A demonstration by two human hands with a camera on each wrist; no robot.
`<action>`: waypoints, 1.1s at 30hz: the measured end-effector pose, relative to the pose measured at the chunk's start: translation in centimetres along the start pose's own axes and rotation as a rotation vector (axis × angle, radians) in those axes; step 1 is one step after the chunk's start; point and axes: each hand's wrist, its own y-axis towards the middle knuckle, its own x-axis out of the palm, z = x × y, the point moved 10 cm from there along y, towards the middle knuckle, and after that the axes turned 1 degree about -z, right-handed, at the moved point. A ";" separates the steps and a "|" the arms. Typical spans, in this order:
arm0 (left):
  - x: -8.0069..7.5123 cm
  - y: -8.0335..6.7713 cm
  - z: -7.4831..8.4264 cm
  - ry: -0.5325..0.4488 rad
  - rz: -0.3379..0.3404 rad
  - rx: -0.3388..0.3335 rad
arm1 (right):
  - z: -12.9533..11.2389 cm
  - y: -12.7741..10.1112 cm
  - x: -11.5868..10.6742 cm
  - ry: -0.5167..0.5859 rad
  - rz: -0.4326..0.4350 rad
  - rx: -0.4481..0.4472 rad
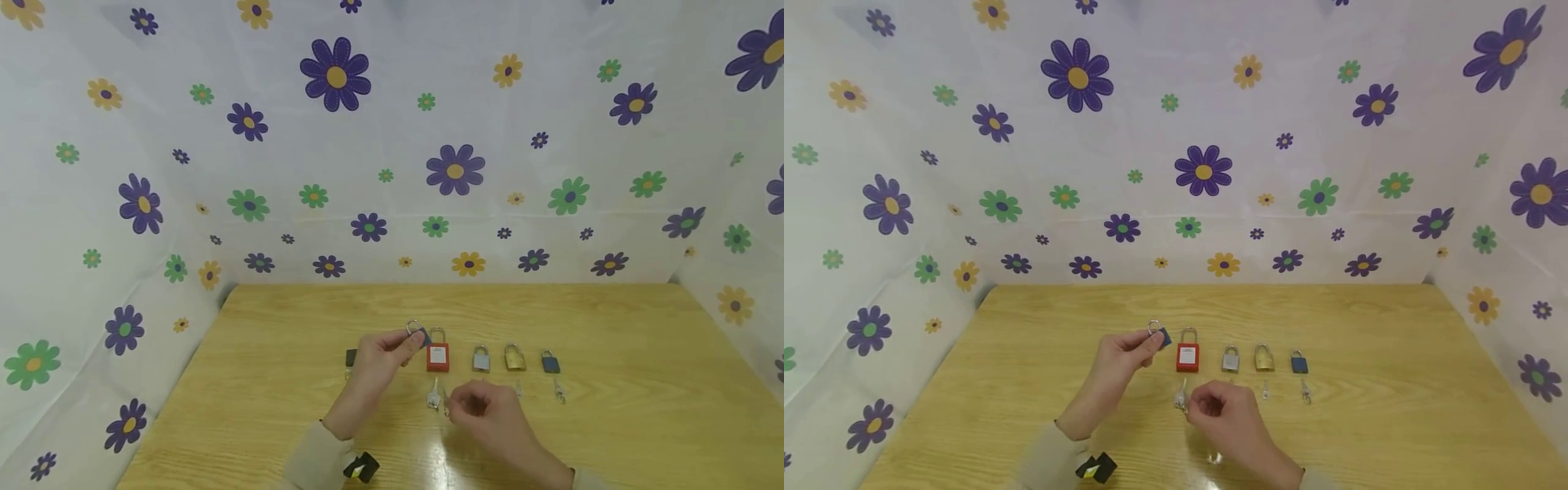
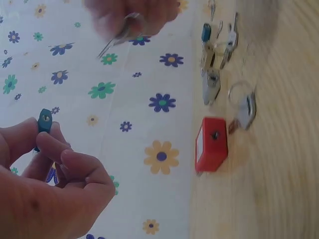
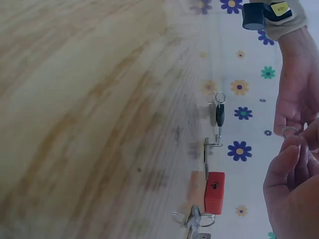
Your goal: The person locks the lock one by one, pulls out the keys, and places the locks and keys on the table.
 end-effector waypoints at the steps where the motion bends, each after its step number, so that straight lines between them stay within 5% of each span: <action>1: -0.5 0.0 0.1 0.013 0.011 -0.001 | 0.2 -0.1 0.1 0.003 -0.008 0.011; 22: -3.6 0.8 -2.4 0.137 0.045 -0.011 | 2.6 1.3 1.7 -0.126 -0.067 0.323; 33: -5.1 0.8 -2.4 0.155 0.088 -0.006 | 1.4 5.3 6.3 -0.255 -0.217 0.215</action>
